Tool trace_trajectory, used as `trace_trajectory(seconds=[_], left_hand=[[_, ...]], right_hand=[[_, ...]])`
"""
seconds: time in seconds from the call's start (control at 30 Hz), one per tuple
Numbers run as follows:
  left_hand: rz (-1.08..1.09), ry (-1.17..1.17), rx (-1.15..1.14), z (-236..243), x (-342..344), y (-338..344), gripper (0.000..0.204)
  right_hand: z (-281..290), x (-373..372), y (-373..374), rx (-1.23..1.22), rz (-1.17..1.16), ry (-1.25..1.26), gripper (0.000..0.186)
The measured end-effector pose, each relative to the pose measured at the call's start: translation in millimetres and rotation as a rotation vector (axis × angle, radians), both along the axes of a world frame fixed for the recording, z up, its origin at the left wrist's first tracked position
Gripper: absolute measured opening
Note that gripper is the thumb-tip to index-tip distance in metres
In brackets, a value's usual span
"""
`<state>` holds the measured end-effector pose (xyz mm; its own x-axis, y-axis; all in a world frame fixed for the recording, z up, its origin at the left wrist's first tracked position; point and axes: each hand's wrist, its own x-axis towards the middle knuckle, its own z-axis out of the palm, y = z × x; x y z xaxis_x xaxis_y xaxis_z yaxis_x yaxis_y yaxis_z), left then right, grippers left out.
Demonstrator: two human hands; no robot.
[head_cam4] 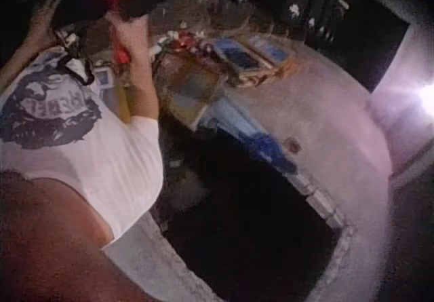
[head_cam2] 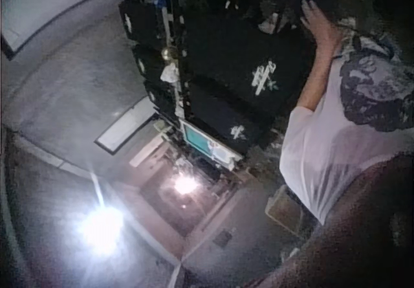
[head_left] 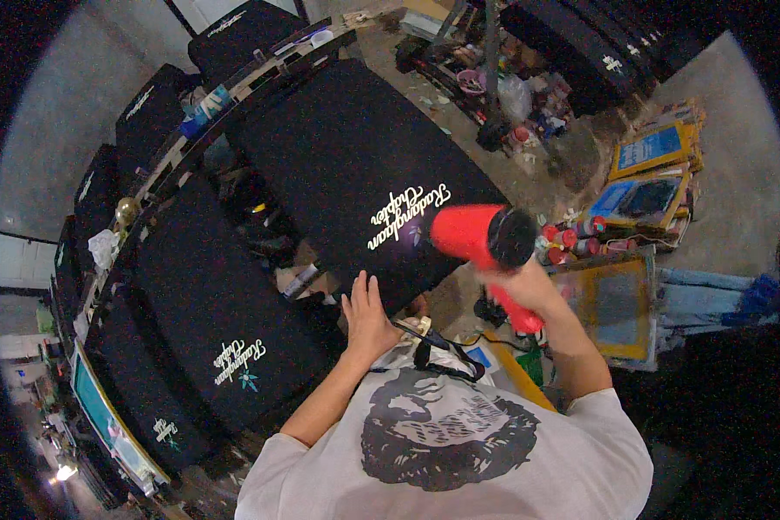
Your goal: The person uses a red heat gun to apply heat to printed logos on black tote bags laid out on a workbench. The person moves the heat gun across the surface of each bag to cure or set the print, then shifts to the next bag in sequence.
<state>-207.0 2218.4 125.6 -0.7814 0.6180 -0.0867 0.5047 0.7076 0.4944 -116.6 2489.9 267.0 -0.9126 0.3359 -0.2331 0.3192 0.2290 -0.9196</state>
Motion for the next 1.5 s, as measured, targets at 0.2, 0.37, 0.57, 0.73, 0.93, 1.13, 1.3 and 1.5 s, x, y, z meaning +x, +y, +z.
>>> trace_trajectory(seconds=[0.2,0.37,0.57,0.73,0.93,1.13,1.3,1.5], left_hand=[[0.117,0.059,-0.032,-12,-13,15,0.118],[0.178,-0.099,-0.032,-1,-11,25,0.109],[0.227,-0.112,-0.065,-2,-8,27,0.113],[0.265,-0.114,-0.058,-2,-7,34,0.116],[0.269,-0.109,-0.085,-2,-6,37,0.116],[0.249,-0.123,-0.09,13,-2,41,0.11],[0.241,-0.094,-0.089,6,-3,38,0.106],[0.2,-0.08,-0.083,-1,-5,43,0.108]], right_hand=[[2,-23,17,-0.128,0.103,-0.078,0.062],[14,-41,7,-0.235,0.182,-0.107,0.062],[1,-60,29,-0.046,0.082,0.047,0.035],[2,-65,23,-0.213,0.183,-0.086,0.048],[-12,-82,32,-0.171,0.017,-0.083,0.038],[-18,-62,31,0.117,0.255,0.258,0.045],[-14,-50,58,-0.037,-0.025,-0.094,0.057],[-3,-30,55,-0.117,0.078,-0.038,0.027]])
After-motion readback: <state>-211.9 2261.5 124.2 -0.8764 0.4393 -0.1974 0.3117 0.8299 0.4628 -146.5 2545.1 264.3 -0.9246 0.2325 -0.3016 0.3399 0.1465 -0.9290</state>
